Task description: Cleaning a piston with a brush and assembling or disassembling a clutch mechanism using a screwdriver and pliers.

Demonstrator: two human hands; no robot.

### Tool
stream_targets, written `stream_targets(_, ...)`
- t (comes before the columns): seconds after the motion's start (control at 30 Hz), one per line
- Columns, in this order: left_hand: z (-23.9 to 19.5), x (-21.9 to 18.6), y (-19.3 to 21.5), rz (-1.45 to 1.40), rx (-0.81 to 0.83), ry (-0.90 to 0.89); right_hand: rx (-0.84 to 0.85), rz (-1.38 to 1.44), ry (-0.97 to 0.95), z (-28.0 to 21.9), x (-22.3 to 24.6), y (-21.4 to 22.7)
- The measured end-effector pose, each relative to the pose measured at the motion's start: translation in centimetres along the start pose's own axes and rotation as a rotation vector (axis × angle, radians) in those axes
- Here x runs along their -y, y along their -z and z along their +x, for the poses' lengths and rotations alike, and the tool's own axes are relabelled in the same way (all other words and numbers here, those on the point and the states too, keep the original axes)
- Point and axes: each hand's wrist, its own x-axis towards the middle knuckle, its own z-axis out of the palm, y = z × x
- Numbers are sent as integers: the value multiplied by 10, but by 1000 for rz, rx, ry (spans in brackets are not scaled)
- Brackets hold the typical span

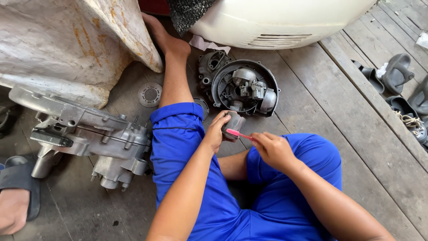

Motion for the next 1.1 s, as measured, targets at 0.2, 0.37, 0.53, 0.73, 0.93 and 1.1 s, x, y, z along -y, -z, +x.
stream_targets(0.2, 1, 2, 3, -2, 8, -13, -55, 49, -38, 4, -4, -3)
stream_targets(0.37, 2, 1, 2, -4, 5, -5, -71, 1, -100, -3, -11, -3)
stream_targets(0.53, -3, -1, 4, -40, -51, 24, -16, -49, -38, -3, -2, 1)
stream_targets(0.73, -1, 3, 6, -17, -59, 9, -5, -156, -9, -6, -2, -3)
stream_targets(0.93, 3, 8, 12, -42, -34, 27, -2, -88, -99, -3, -5, -1)
stream_targets(1.1, 4, 10, 12, -27, -46, 24, -58, 6, -158, -4, -20, -2)
